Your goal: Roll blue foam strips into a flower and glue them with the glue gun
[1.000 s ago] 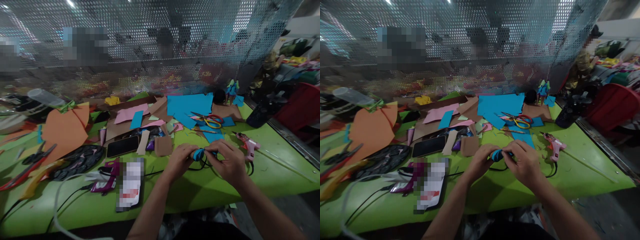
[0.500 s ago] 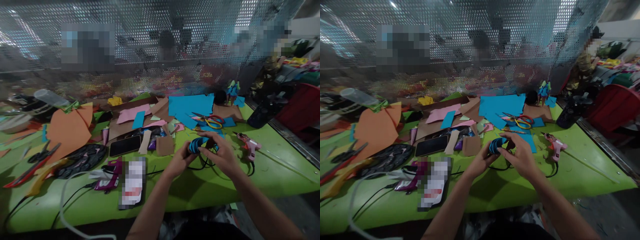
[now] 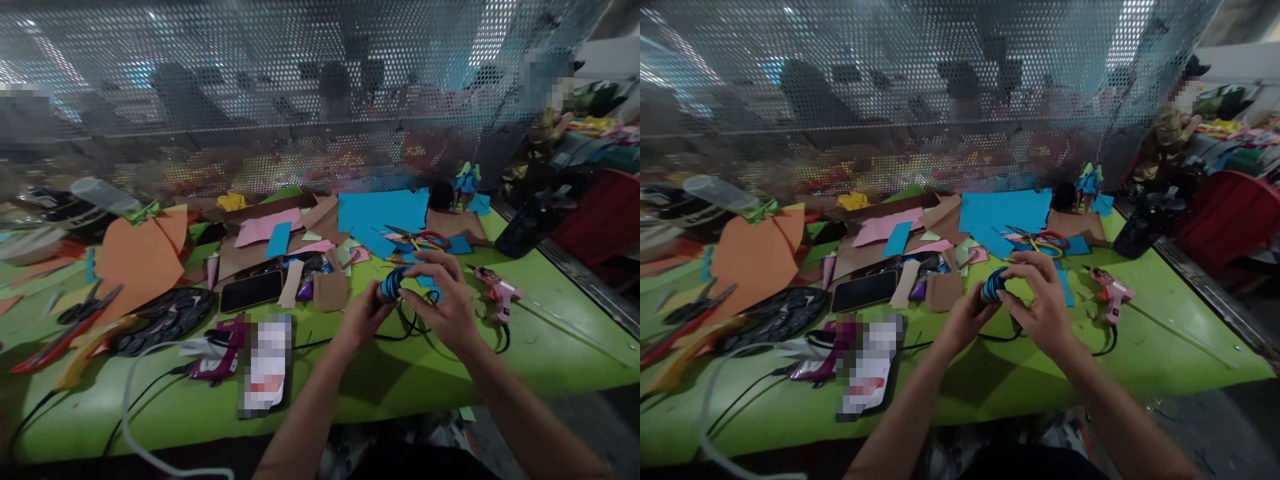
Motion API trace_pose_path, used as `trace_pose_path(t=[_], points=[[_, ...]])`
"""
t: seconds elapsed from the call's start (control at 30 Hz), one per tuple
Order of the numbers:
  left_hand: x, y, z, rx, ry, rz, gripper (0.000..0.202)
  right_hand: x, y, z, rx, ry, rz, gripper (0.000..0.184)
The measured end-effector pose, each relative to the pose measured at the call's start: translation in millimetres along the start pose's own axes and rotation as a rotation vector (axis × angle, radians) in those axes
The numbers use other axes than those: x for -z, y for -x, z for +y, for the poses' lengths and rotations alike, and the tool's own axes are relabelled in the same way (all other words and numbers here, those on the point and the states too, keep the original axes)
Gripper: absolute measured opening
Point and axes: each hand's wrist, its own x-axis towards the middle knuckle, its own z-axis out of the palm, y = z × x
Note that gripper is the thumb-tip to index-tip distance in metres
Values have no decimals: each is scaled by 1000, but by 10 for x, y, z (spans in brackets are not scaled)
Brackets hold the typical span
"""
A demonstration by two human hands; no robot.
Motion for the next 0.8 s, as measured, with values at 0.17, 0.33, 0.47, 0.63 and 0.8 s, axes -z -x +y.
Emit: trace_pose_path(t=[0.17,0.33,0.47,0.63,0.8], points=[[25,-9,68,106,-298,92,24,-76,63,-28,26,134,30,11],[20,-17,86,136,-434,105,24,-120,72,-28,28,144,41,14],[13,-22,93,159,-511,87,24,-136,69,-22,-17,85,-10,14],[-1,-26,91,147,-549,70,24,-156,73,-11,-76,35,-35,15],[-9,-29,84,129,-559,83,24,-176,80,-11,-147,-21,-40,16]])
